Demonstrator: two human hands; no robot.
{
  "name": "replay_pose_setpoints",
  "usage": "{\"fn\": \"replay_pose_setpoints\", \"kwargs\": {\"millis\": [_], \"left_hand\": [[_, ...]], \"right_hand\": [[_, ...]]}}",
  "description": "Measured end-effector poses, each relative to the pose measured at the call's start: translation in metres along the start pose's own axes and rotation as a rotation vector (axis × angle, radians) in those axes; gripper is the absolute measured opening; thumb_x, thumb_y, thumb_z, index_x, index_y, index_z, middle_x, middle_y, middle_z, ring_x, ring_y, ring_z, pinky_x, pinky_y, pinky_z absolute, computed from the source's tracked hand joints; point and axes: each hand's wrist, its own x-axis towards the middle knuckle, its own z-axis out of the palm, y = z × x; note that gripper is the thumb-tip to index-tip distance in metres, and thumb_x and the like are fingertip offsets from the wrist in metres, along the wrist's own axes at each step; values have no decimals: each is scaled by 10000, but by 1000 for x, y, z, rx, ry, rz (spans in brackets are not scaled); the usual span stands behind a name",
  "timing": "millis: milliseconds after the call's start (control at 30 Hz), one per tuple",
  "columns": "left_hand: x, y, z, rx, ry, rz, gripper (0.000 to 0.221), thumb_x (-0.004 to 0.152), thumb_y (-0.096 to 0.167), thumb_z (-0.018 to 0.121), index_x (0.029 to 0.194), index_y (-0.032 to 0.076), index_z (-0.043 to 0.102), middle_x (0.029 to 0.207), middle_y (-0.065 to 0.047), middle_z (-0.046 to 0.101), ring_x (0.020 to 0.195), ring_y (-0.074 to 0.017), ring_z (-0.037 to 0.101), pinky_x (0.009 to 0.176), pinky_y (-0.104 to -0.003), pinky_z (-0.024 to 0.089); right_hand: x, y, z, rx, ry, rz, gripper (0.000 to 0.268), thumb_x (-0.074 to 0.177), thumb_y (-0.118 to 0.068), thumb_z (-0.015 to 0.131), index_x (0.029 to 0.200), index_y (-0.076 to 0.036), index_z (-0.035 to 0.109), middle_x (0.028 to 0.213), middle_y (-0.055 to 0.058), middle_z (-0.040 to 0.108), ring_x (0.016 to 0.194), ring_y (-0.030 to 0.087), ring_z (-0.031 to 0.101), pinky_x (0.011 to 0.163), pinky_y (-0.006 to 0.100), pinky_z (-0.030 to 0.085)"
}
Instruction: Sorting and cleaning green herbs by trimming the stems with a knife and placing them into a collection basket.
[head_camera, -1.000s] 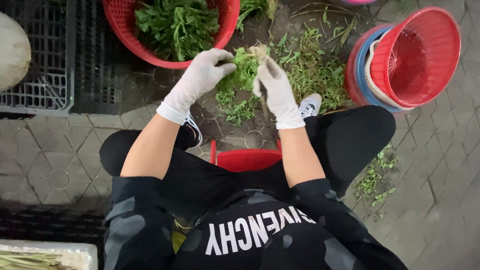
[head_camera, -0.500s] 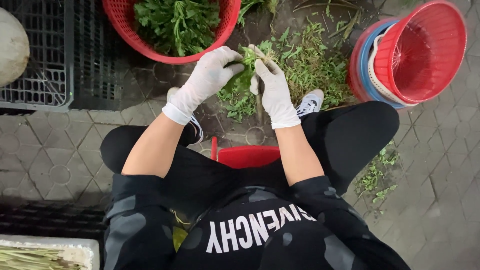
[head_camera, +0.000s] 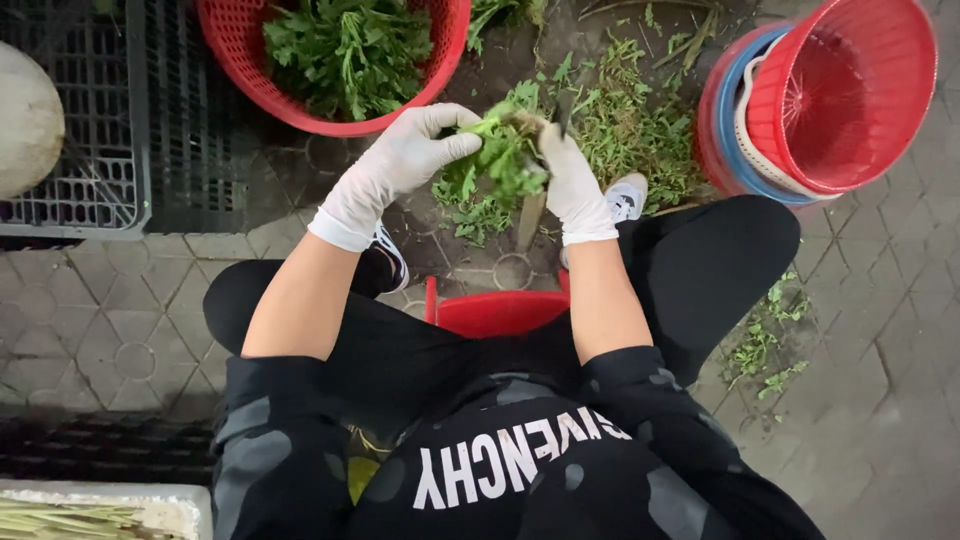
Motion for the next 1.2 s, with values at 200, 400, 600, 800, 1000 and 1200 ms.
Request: {"fn": "replay_pose_setpoints", "kwargs": {"millis": [200,400,600,800,1000,1200], "left_hand": [[2,-14,0,-81,14,47,142,1140,285,645,1125,150,690,978,84,629,879,-53,569,812,-227,489],[19,-68,36,-243,224,55,270,1114,394,738,1227,152,701,1068,16,687,1033,-123,631,987,-334,529],[22,-43,54,-412,375,-24,385,859,159,993,1128,112,722,971,2,742,921,-133,685,832,-274,552],[19,-27,38,-571,402,-17,317,901,125,941,1146,69,748,986,-25,788,897,-120,719,803,-271,614],[11,-15,48,-591,309,-28,312,845,57,979,1095,101,796,959,16,805,870,-92,738,807,-253,628],[18,-24,52,-608,290,-19,369,820,40,1005,1118,108,799,1007,6,829,902,-94,760,845,-252,633]], "right_hand": [[-1,-12,26,-121,278,168,547,921,-423,777,1376,-146,651,1257,14,738,962,81,661,726,221,548],[21,17,31,116,459,-60,241,933,-328,962,1036,-208,780,891,-15,603,515,140,551,419,284,417],[-11,-20,44,127,259,-90,728,928,-810,645,1232,-158,748,934,23,690,476,56,481,398,220,433],[-17,-22,38,169,50,-117,675,1128,-588,571,1505,-28,597,664,36,539,521,108,471,477,232,379],[10,25,21,198,-3,-167,335,1137,-299,705,1419,-119,691,792,44,580,559,188,634,424,275,475],[10,24,28,211,130,-180,190,1023,-276,857,1089,-120,772,725,40,597,478,192,639,355,284,471]]}}
